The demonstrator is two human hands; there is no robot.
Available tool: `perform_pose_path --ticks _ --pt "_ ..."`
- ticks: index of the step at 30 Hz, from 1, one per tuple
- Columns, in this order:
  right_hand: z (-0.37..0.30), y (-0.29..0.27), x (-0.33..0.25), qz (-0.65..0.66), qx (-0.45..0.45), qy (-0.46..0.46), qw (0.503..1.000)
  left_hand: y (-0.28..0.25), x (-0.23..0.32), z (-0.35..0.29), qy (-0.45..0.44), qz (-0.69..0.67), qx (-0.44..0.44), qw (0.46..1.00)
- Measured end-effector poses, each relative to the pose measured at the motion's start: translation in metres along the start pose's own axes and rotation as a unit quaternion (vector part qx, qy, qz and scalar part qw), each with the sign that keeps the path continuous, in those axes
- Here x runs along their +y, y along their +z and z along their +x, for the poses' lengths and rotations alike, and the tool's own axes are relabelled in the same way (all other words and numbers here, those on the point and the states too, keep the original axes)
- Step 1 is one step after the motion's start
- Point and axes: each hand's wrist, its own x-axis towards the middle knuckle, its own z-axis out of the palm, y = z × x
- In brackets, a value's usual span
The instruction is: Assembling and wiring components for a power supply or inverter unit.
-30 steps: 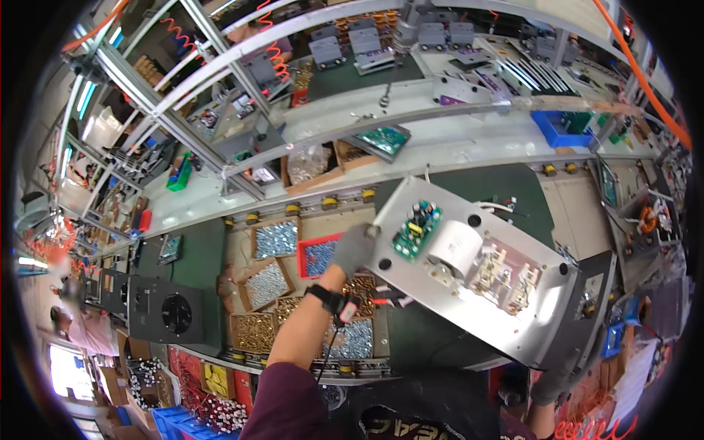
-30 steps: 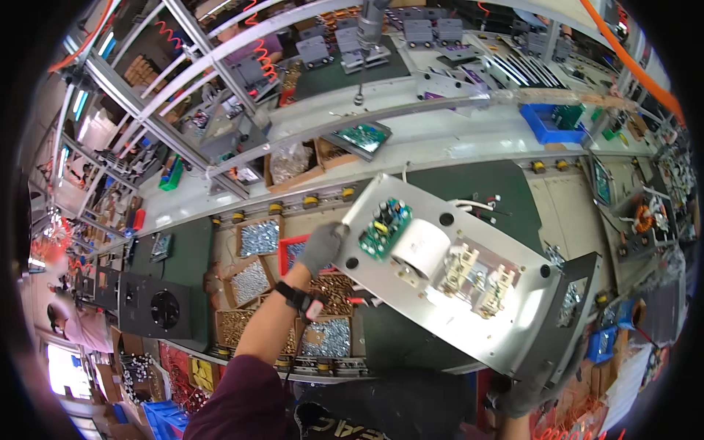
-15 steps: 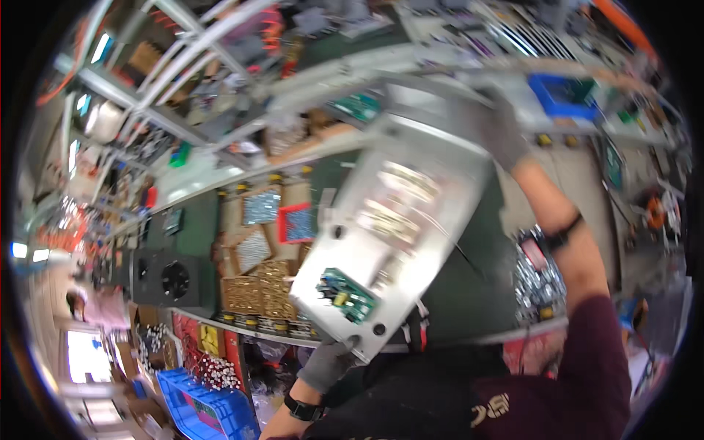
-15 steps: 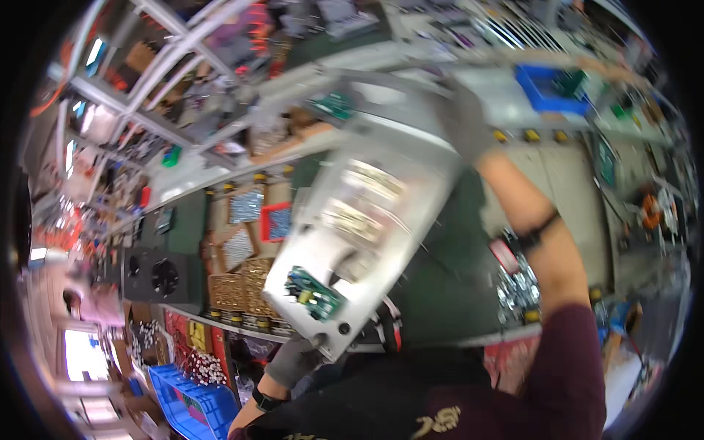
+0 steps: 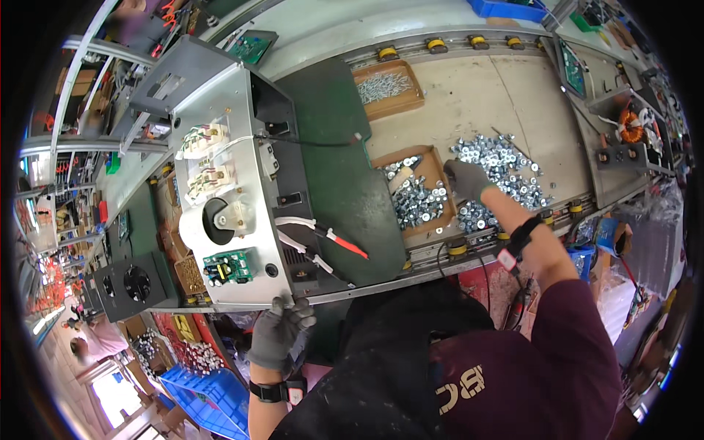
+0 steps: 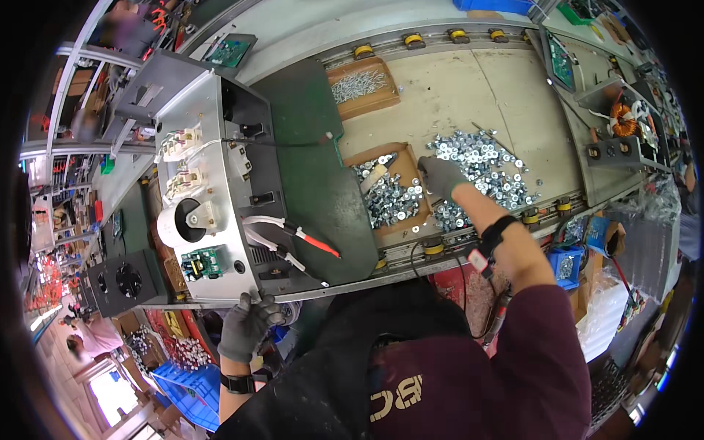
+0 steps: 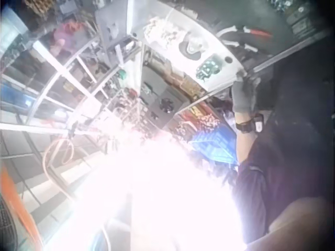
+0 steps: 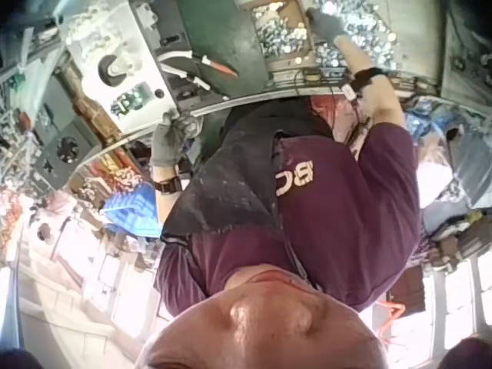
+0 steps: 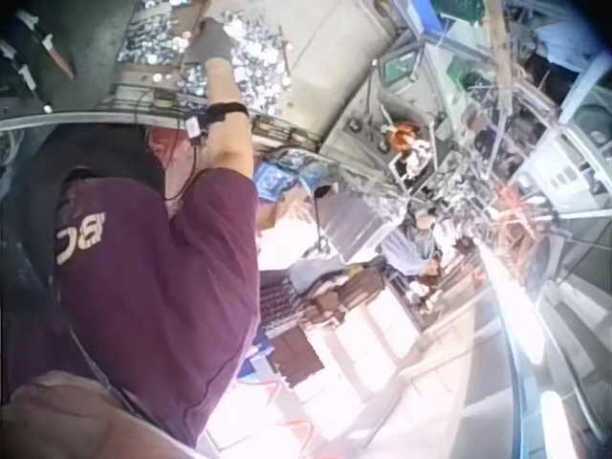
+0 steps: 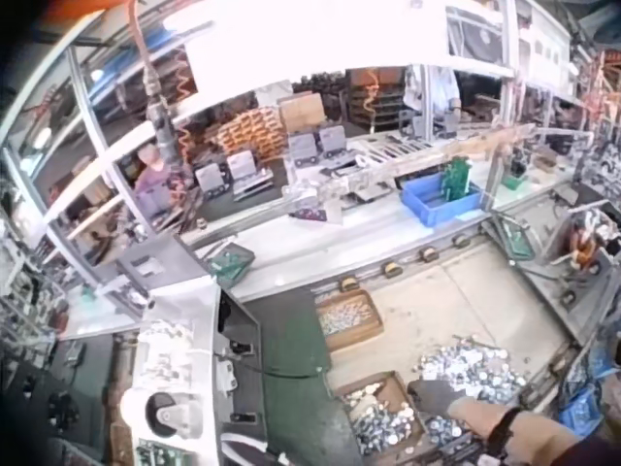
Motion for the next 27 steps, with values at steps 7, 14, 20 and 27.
perform_pose_path --ticks 7,14,20,27 --pt "0.001 0.061 -0.024 -0.260 0.160 -0.177 0.936 -0.012 0.004 -0.002 0.026 -0.012 -0.032 0.999" --pt "0.039 0.068 -0.031 -0.429 -0.031 -0.138 0.892 -0.025 0.006 -0.008 0.050 0.090 -0.024 0.994" --pt "0.019 0.049 -0.044 0.124 0.064 -0.020 0.990 -0.085 0.002 -0.033 0.077 0.152 -0.047 0.984" --pt "-0.058 0.060 -0.196 0.795 -0.080 -0.069 0.597 -0.213 0.040 -0.040 0.096 0.089 -0.031 0.991"
